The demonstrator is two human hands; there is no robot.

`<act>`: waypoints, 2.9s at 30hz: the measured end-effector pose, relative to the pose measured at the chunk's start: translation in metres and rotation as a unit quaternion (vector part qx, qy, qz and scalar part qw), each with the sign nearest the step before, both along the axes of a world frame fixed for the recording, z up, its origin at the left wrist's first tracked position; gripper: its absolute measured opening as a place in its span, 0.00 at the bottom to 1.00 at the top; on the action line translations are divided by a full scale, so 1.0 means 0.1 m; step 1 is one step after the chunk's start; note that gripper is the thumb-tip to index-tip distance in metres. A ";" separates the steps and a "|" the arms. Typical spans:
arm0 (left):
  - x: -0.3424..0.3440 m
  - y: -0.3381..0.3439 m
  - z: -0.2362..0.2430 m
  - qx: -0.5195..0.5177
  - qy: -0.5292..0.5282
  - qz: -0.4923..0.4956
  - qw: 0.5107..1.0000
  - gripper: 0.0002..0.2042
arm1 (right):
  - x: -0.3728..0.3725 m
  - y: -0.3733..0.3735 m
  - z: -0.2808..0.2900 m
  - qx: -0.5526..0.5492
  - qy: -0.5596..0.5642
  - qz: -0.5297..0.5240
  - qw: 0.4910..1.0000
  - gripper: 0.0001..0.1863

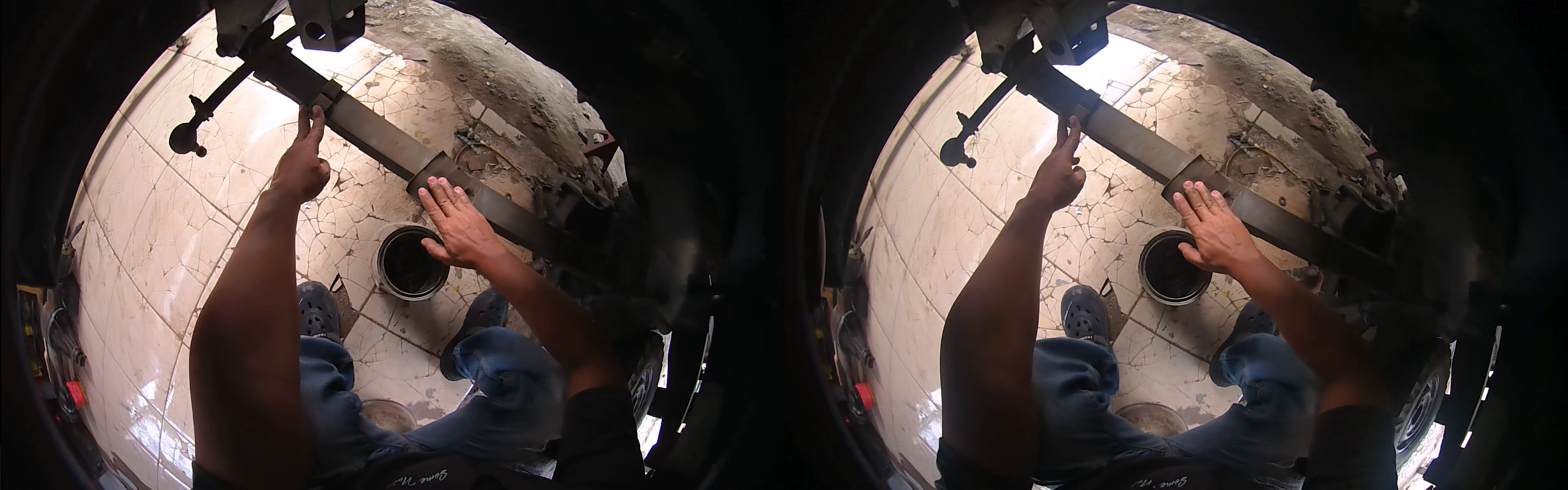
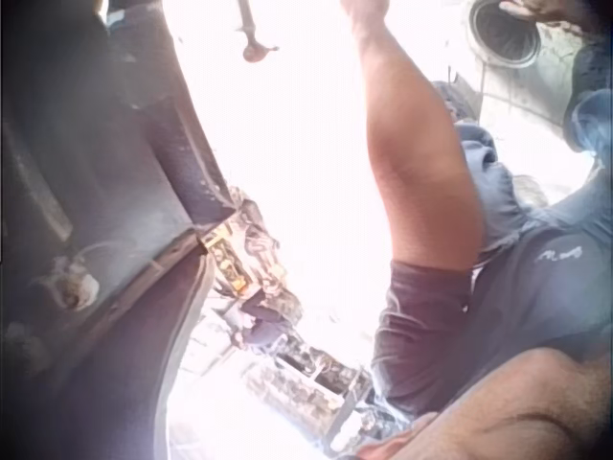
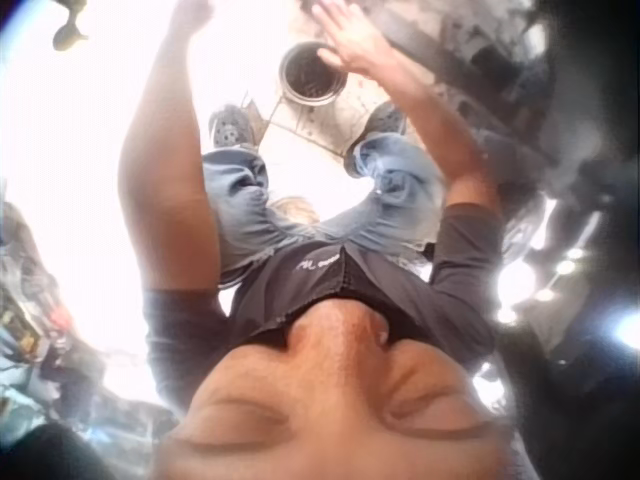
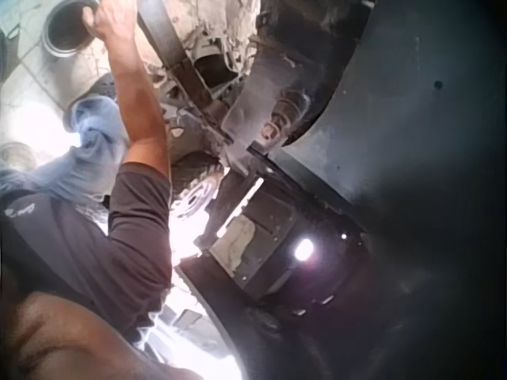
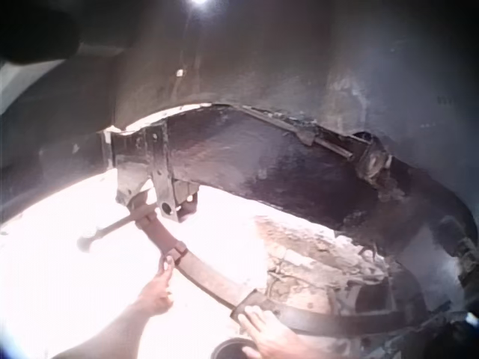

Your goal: The person works under a vehicle, repeatedly adjusting and aligning a metal suspension component with both hands. The person holds and repositions the part multiple times while a bucket sits on the tiled floor below.

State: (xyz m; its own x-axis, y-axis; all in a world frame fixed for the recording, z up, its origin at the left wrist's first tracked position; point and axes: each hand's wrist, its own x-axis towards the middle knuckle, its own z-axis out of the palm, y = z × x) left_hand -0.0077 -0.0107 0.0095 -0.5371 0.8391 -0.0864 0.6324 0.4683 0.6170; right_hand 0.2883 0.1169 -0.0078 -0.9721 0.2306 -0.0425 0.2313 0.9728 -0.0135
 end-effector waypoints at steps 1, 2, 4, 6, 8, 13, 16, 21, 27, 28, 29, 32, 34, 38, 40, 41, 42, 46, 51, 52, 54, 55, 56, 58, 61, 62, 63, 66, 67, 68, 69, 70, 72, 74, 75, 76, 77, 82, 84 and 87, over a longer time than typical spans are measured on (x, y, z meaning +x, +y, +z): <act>0.00 0.01 0.00 0.004 -0.005 -0.002 1.000 0.46 | 0.03 0.03 0.01 -0.009 0.000 0.004 1.000 0.47; -0.01 0.01 0.00 -0.005 -0.011 -0.004 1.000 0.46 | 0.07 0.06 0.03 -0.017 0.000 0.007 1.000 0.47; -0.08 -0.04 -0.09 0.028 0.011 -0.013 0.999 0.46 | 0.12 0.08 0.03 -0.030 0.000 0.015 0.999 0.47; -0.06 -0.01 -0.12 0.035 0.008 -0.020 0.999 0.46 | 0.35 0.10 0.08 -0.029 -0.009 0.004 1.000 0.47; -0.02 -0.04 -0.05 0.022 0.004 -0.008 1.000 0.46 | 0.47 0.11 0.05 -0.026 -0.010 0.010 1.000 0.47; 0.01 -0.04 -0.02 -0.001 0.005 0.007 1.000 0.46 | 0.29 0.05 0.02 -0.004 -0.016 0.015 1.000 0.47; -0.01 0.02 -0.06 0.005 0.009 0.001 1.000 0.46 | 0.07 0.03 -0.01 0.007 0.009 0.022 1.000 0.47; -0.04 -0.01 -0.02 -0.002 -0.005 -0.002 1.000 0.46 | 0.18 0.02 0.05 -0.043 0.009 0.000 0.999 0.47; -0.04 -0.05 -0.07 -0.008 0.001 0.010 1.000 0.49 | 0.47 0.06 0.04 -0.027 -0.002 0.015 1.000 0.46; 0.01 -0.03 0.02 -0.020 0.001 0.009 1.000 0.46 | 0.40 0.05 0.06 -0.025 -0.004 0.013 1.000 0.46; 0.02 -0.02 0.02 -0.018 0.004 0.011 1.000 0.46 | 0.32 0.03 0.06 -0.022 -0.007 0.011 1.000 0.46; 0.00 0.03 -0.02 -0.011 0.015 0.006 1.000 0.46 | 0.07 0.03 0.04 0.000 -0.006 0.000 1.000 0.47; -0.03 0.00 -0.02 0.001 0.007 0.000 1.000 0.46 | 0.05 0.00 0.02 0.001 -0.006 -0.005 1.000 0.47; -0.04 -0.06 -0.01 0.005 -0.004 -0.005 1.000 0.46 | 0.37 0.03 0.07 -0.039 -0.040 -0.001 0.998 0.47; -0.04 -0.05 -0.05 0.007 0.001 -0.001 1.000 0.46 | 0.50 0.02 0.10 -0.032 -0.073 0.003 0.997 0.46; -0.03 -0.05 -0.07 0.007 0.005 0.002 1.000 0.46 | 0.47 0.02 0.08 -0.027 -0.063 0.010 0.998 0.46; -0.01 -0.03 -0.03 0.007 0.006 0.003 1.000 0.46 | 0.44 0.02 0.06 -0.021 -0.048 0.011 0.999 0.46; 0.00 -0.01 -0.05 0.002 0.006 0.006 1.000 0.46 | 0.18 0.06 0.05 -0.025 -0.013 0.007 1.000 0.46; -0.01 -0.03 -0.03 0.003 -0.014 0.007 1.000 0.47 | 0.10 0.03 0.00 -0.033 0.001 -0.009 0.999 0.46; -0.02 -0.04 -0.04 0.008 -0.012 0.007 1.000 0.47 | 0.16 0.00 0.02 -0.044 -0.004 -0.013 0.999 0.46; -0.03 -0.04 -0.06 0.009 -0.003 0.003 1.000 0.47 | 0.21 -0.05 0.03 -0.043 -0.010 -0.019 0.999 0.47; -0.03 -0.03 -0.07 0.011 0.001 0.000 1.000 0.47 | 0.21 -0.06 0.03 -0.031 -0.011 -0.020 0.999 0.47; -0.04 -0.04 -0.07 0.007 0.002 0.004 1.000 0.47 | 0.21 -0.07 0.02 -0.019 -0.011 -0.021 1.000 0.47; -0.01 0.00 -0.03 0.000 0.004 0.004 1.000 0.47 | 0.14 -0.07 0.01 -0.007 -0.008 -0.031 0.999 0.47; -0.03 0.00 -0.02 -0.001 0.010 0.000 1.000 0.47 | -0.01 -0.04 -0.01 -0.010 0.008 -0.042 0.999 0.47; -0.03 0.01 -0.01 0.002 0.003 -0.007 1.000 0.47 | -0.02 -0.02 0.00 -0.014 0.015 -0.045 0.999 0.47; -0.04 -0.01 -0.01 0.006 0.000 -0.008 1.000 0.46 | 0.00 0.00 0.00 -0.030 0.015 -0.037 0.999 0.47; -0.07 -0.02 -0.06 0.024 -0.004 -0.015 1.000 0.46 | 0.20 0.10 0.03 -0.055 0.011 -0.024 0.998 0.47; -0.08 -0.05 -0.08 0.032 0.000 -0.013 0.999 0.46 | 0.32 0.08 0.03 -0.052 0.007 -0.022 0.998 0.46; -0.09 -0.08 -0.11 0.041 0.003 -0.010 0.999 0.46 | 0.39 0.05 0.02 -0.049 0.004 -0.019 0.999 0.46; -0.05 -0.07 -0.06 0.021 -0.003 -0.006 1.000 0.46 | 0.45 0.05 0.01 -0.038 0.003 -0.018 0.999 0.46; -0.04 -0.06 -0.03 0.021 -0.003 -0.003 1.000 0.46 | 0.49 0.05 -0.01 -0.028 0.004 -0.017 0.999 0.46; -0.02 -0.05 -0.02 0.013 -0.004 0.008 1.000 0.46 | 0.42 0.04 0.01 -0.015 -0.001 -0.018 1.000 0.46; 0.01 -0.04 0.00 -0.002 -0.007 0.021 1.000 0.46 | 0.27 0.03 -0.05 -0.018 0.001 -0.012 1.000 0.46; 0.01 0.01 -0.03 0.003 -0.003 0.015 1.000 0.46 | 0.20 0.06 -0.06 -0.014 0.002 -0.015 1.000 0.46; 0.00 0.00 -0.05 0.003 0.005 0.011 1.000 0.46 | 0.11 0.05 -0.06 -0.005 -0.003 -0.018 1.000 0.45; -0.03 0.01 -0.07 0.004 0.013 0.007 1.000 0.46 | 0.06 0.05 -0.05 -0.002 0.005 -0.018 1.000 0.45; -0.03 -0.04 0.01 0.016 -0.017 0.002 1.000 0.46 | 0.18 0.15 -0.06 -0.026 0.015 0.009 1.000 0.45; -0.02 -0.07 0.01 0.029 -0.016 0.002 0.999 0.46 | 0.35 0.11 0.00 -0.038 0.004 -0.006 0.999 0.45; -0.03 -0.06 -0.06 0.020 0.000 0.007 1.000 0.46 | 0.49 0.09 -0.03 -0.032 -0.013 -0.015 0.999 0.45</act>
State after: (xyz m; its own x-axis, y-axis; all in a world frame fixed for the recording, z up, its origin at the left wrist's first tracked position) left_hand -0.0104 -0.0164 0.0038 -0.5493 0.8339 -0.0533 0.6258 0.4527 0.6352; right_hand 0.3374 0.1256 -0.0105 -0.9631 0.2560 -0.0830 0.2618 0.9627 -0.0683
